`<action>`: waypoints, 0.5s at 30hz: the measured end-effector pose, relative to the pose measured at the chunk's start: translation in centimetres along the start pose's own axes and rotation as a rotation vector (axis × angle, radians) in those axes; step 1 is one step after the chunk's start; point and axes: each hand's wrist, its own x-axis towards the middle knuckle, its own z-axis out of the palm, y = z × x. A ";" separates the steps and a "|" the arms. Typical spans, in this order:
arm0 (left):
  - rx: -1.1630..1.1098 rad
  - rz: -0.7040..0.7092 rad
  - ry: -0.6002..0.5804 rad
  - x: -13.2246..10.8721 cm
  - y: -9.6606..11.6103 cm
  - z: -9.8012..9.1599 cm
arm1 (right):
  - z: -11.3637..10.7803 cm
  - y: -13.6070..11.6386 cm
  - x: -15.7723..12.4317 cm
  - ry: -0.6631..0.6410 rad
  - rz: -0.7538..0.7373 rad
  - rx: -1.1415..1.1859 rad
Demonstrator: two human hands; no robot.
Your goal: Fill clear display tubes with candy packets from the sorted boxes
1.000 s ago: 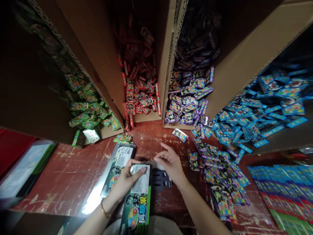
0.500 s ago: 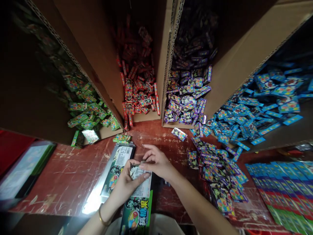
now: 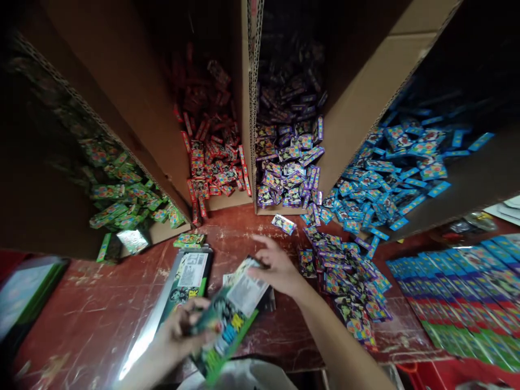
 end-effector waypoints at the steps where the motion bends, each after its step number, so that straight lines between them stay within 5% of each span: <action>1: -0.062 0.015 0.119 0.3 1.0 -0.5 | -0.2 0.0 -0.3 0.071 -0.026 0.033; 5: -0.411 0.186 0.355 1.4 3.8 -0.9 | 1.3 1.4 -2.6 0.255 -0.054 0.108; 9: -0.486 0.328 0.474 2.1 3.6 -0.1 | 3.1 3.2 -6.0 0.091 0.042 0.064; 12: -0.386 0.374 0.463 2.8 3.5 -0.1 | 2.9 3.3 -7.2 -0.129 0.122 0.056; 15: -0.164 0.491 0.378 3.4 3.9 0.5 | 2.8 2.2 -6.6 0.056 -0.053 -0.002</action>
